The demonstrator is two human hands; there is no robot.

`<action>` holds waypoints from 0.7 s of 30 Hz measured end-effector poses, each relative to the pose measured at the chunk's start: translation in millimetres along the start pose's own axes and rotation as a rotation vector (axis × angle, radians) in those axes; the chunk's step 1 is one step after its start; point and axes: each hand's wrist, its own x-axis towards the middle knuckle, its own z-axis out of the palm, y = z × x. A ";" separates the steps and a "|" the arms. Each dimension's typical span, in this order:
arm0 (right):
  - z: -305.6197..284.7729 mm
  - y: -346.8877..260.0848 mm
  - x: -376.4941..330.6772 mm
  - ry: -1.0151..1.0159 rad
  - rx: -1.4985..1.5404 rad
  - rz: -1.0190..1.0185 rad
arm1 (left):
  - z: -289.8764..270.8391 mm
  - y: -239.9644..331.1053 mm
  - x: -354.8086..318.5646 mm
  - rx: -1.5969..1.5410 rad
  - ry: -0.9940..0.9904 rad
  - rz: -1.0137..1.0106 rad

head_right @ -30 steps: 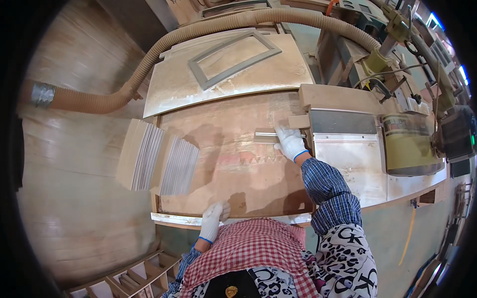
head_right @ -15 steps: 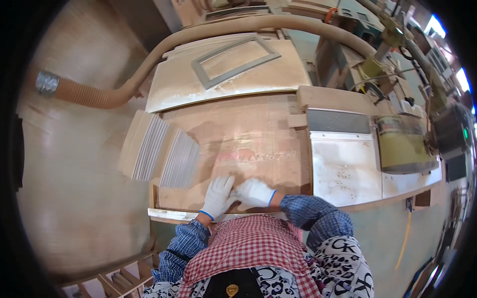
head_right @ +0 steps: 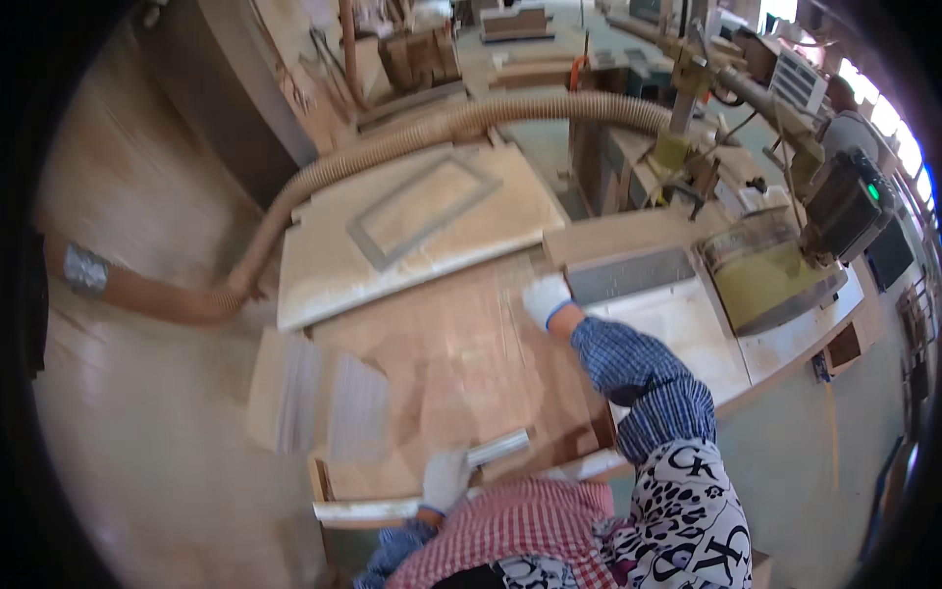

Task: The recorder is sorting and stacking small rectangular wood panels on a workbench in a furniture factory.

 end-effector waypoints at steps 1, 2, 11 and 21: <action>-1.4 1.4 4.5 -0.120 -0.029 -0.056 | -2.9 4.0 1.5 0.014 0.012 0.030; -0.3 -1.5 12.2 -0.147 0.006 -0.161 | 0.8 0.0 0.5 0.017 -0.016 0.036; 15.4 -188.9 -23.0 -0.141 0.544 -0.658 | 6.3 8.1 -13.6 0.103 0.281 0.070; 59.3 -219.4 -81.6 0.096 0.894 -0.531 | 43.3 -25.1 -33.6 -0.153 0.398 -0.152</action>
